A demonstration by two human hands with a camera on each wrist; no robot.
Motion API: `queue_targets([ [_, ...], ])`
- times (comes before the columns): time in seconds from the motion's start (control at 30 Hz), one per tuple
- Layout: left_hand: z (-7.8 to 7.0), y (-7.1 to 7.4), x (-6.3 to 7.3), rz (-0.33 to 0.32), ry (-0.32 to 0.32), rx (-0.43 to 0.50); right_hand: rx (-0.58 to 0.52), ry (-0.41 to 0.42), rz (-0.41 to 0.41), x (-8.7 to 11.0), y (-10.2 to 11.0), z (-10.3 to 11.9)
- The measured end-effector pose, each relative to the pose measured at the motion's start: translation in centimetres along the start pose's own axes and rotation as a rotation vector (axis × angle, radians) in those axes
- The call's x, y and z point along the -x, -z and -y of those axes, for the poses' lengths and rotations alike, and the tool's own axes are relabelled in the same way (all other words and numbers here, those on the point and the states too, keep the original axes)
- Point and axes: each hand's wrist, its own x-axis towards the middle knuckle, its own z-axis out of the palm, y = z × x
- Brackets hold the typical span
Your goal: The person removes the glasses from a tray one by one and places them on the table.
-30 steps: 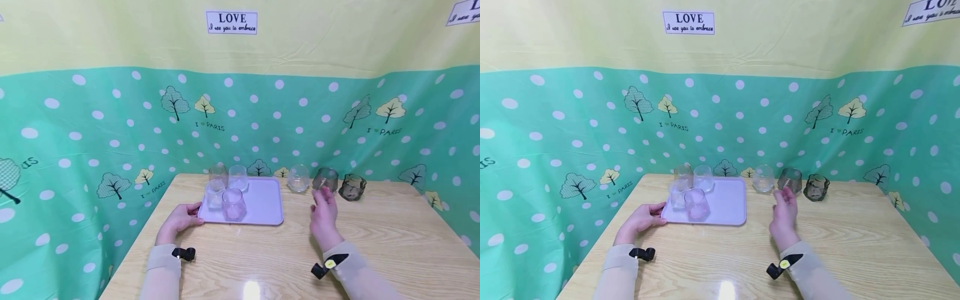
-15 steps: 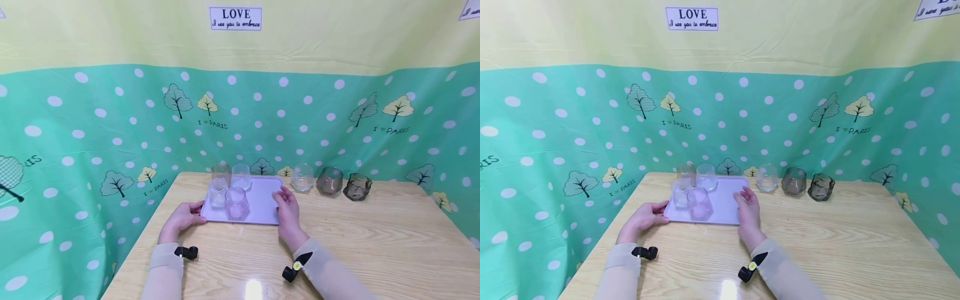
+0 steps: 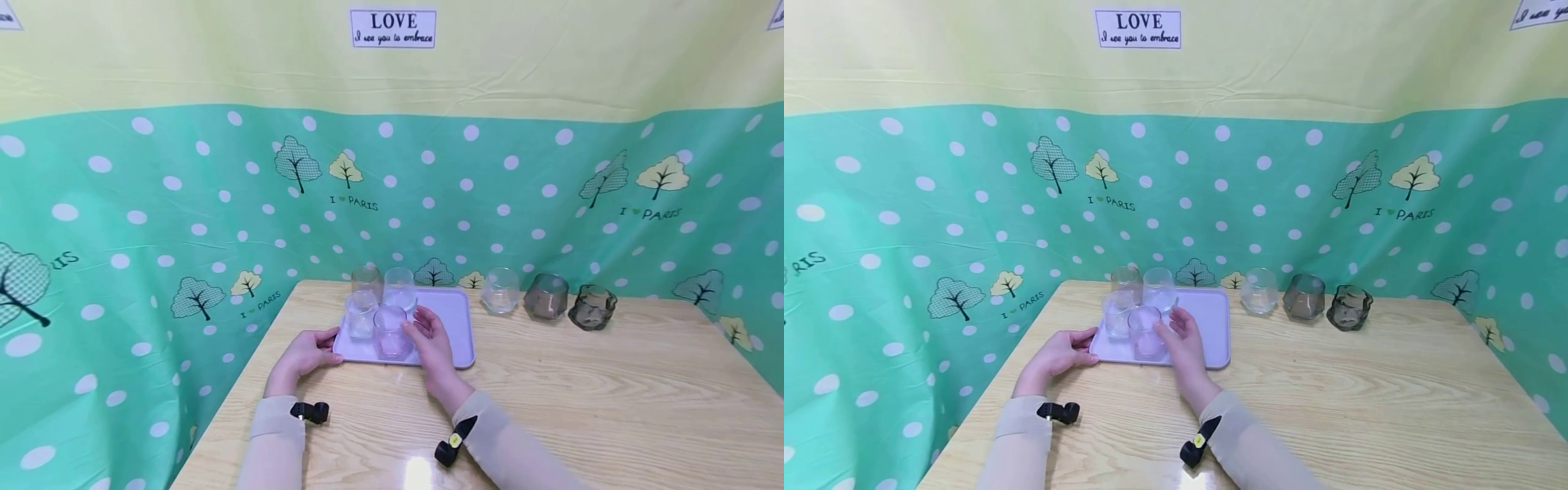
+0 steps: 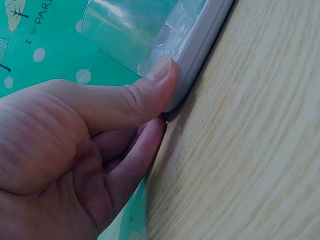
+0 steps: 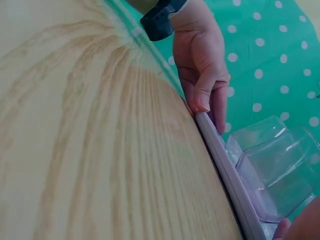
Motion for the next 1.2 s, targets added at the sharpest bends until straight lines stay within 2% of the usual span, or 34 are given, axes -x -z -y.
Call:
queue_targets([
  [0.17, -0.1, -0.1, 0.0, 0.002, -0.014, 0.005, 0.077, 0.050, 0.057, 0.2, -0.7, -0.2],
  [0.57, -0.2, -0.1, 0.0, 0.002, 0.002, -0.003, 0.221, 0.028, 0.127, -0.1, -1.3, -0.5],
  [0.77, -0.3, -0.1, 0.2, -0.004, 0.018, -0.016, 0.270, 0.034, 0.119, -0.1, -1.4, -0.6],
  [1.1, -0.3, -0.1, 0.3, -0.003, 0.011, -0.031, 0.314, 0.035, 0.108, -0.2, -1.3, -0.9],
  [1.2, -0.3, -0.1, 0.2, -0.006, 0.021, -0.032, 0.324, 0.016, 0.111, -0.4, -1.2, -1.0],
])
